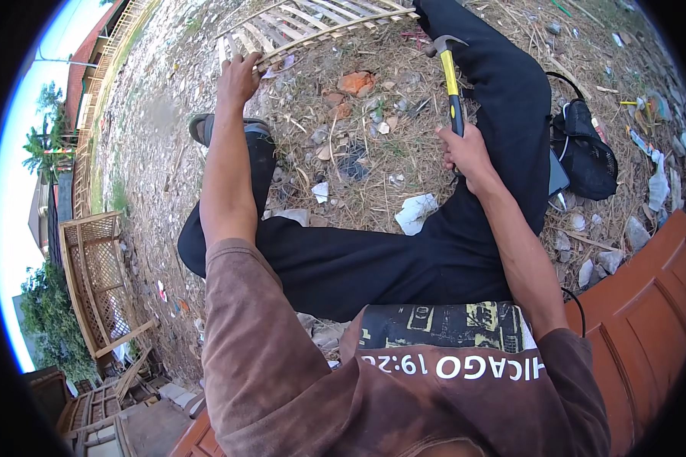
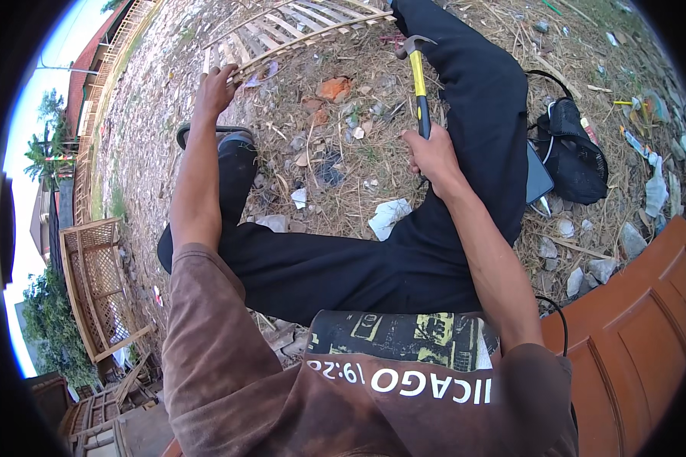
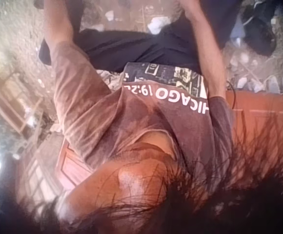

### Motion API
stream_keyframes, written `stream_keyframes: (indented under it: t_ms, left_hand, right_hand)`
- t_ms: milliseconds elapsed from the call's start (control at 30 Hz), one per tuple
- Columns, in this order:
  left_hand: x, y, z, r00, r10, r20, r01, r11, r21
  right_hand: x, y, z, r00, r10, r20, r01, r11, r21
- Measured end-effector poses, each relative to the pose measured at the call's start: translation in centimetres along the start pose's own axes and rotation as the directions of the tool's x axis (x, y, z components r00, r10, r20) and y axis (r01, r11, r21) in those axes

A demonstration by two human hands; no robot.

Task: The person repairs a wooden grate by hammering nails into the wooden slats and picking up small debris.

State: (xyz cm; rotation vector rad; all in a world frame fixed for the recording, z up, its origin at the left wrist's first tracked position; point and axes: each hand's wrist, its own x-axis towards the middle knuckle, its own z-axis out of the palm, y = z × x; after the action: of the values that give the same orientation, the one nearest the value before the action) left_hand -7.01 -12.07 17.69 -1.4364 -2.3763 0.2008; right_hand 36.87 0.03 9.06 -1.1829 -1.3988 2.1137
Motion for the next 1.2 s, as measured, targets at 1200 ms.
stream_keyframes:
  t_ms: [1200]
  left_hand:
    - [4.0, -3.5, -3.5, 0.999, 0.032, -0.033, -0.03, 0.998, 0.052]
  right_hand:
    - [0.7, 0.3, -0.4, 0.998, 0.054, -0.011, -0.054, 0.998, -0.027]
